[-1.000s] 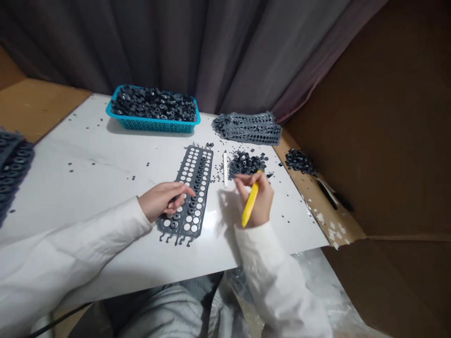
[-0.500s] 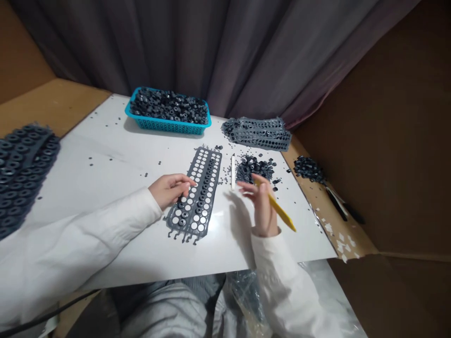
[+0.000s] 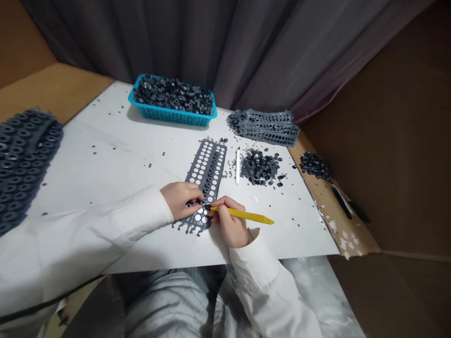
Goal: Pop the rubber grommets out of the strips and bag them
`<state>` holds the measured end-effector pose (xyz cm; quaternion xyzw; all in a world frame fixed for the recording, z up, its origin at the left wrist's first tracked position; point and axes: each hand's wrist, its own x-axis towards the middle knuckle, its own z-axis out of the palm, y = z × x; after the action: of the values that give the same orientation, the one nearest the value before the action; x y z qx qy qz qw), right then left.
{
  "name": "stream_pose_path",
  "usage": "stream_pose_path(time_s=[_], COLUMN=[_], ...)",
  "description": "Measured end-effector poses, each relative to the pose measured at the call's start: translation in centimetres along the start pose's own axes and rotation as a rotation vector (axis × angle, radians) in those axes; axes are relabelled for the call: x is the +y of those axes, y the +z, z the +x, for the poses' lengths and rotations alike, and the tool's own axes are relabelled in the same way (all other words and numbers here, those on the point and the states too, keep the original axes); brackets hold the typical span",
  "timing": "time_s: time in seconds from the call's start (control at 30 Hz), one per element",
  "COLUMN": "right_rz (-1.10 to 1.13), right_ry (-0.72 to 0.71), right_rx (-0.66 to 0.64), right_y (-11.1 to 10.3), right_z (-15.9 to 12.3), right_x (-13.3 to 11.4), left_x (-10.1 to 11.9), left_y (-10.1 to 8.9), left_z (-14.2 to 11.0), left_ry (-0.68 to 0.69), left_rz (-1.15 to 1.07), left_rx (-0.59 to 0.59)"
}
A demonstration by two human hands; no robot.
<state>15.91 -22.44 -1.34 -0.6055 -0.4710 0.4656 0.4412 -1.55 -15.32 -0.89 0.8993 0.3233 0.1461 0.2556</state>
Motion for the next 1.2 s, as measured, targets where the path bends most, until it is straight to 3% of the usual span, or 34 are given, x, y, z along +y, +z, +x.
stream_pose_path(time_s=[0.23,0.5,0.63,0.73,0.87,0.93,1.03,1.13,1.2], right_rz=[-0.098,-0.275,-0.258,-0.221,-0.16,-0.11,0.019,0.223,0.329], right_ry=[-0.015,-0.108,-0.09,-0.077,-0.074,-0.063,-0.007,0.046,0.004], right_rx=[0.001,-0.022,-0.043,-0.037,-0.032,-0.034,-0.02,0.045,0.107], right_y=[0.2,0.7,0.7,0.6,0.6,0.6,0.5,0.5,0.5], right_z=[0.1,0.4,0.6,0.7,0.7,0.7,0.7,0.8,0.7], right_x=[-0.1,-1.2,-0.9,-0.7,-0.3,-0.1,0.1,0.0,-0.2], left_x=[0.4,0.3,0.3,0.2,-0.3,-0.7,-1.0,-0.8,-0.5], left_y=[0.1,1.0,1.5,0.7,-1.2,-1.9,-2.3,-2.3,-2.2], left_z=[-0.1,0.5,0.7,0.7,1.0,1.3,1.6,1.8,1.8], left_ry=[-0.007,0.122,0.106,0.043,-0.287,-0.404,-0.479,-0.633,-0.714], left_rz=[0.093,0.288,0.238,-0.006,-0.404,-0.524,-0.732,-1.027,-1.187], left_rx=[-0.026,-0.062,-0.07,-0.013,0.191,0.234,0.177,0.033,-0.049])
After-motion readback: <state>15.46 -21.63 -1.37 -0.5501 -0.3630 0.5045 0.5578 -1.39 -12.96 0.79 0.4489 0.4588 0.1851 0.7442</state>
